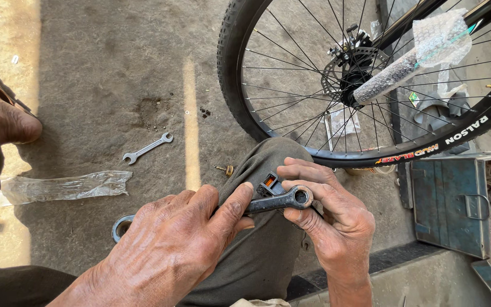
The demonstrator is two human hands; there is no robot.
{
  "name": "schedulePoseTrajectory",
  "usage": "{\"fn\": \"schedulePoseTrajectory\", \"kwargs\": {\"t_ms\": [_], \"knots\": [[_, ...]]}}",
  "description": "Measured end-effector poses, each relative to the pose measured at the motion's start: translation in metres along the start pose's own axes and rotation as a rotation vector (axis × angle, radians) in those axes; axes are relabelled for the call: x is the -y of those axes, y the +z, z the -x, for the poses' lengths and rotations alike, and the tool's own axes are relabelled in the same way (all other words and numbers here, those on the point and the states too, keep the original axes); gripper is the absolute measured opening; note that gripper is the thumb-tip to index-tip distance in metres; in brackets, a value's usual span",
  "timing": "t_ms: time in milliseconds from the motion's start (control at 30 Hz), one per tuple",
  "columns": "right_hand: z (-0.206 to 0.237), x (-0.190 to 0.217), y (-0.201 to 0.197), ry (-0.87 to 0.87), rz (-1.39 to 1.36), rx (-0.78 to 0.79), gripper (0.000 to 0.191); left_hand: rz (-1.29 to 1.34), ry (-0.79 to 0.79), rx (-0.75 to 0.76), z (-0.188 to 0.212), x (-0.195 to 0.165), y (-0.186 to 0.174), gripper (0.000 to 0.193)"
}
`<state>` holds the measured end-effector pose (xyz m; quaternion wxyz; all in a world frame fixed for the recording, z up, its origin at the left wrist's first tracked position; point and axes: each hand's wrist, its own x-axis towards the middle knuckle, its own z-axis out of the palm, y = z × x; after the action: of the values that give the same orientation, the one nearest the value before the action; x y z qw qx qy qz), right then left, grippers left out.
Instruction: The person sits on the ground and works on a bicycle pedal, using wrenches to loosen and unscrew the pedal spindle assembly. They hold the pedal body in their lap, turn the wrenches repeatedly, and apply lubricant from a bottle to the pedal mechanism.
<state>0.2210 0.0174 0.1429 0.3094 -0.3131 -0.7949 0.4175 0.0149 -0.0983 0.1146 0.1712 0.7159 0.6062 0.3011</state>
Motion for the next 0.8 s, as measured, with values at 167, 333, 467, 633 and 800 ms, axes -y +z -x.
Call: {"fn": "schedulePoseTrajectory", "kwargs": {"t_ms": [167,333,467,633,800], "knots": [[0.001,-0.005,0.001,-0.031,0.032,-0.019,0.030,0.009,0.001,0.073,0.004,0.004,0.002,0.059],[0.002,-0.011,0.004,0.038,-0.215,-0.037,0.028,0.007,0.004,0.090,0.004,0.001,0.002,0.062],[0.003,-0.018,0.004,0.054,-0.291,-0.057,0.030,-0.019,0.017,0.071,0.004,0.000,0.003,0.062],[0.002,-0.024,0.004,0.025,-0.307,-0.040,0.029,-0.015,-0.003,0.092,0.004,0.001,0.004,0.062],[0.001,-0.021,-0.001,0.002,-0.257,-0.010,0.030,0.001,-0.005,0.097,0.005,0.001,0.004,0.062]]}}
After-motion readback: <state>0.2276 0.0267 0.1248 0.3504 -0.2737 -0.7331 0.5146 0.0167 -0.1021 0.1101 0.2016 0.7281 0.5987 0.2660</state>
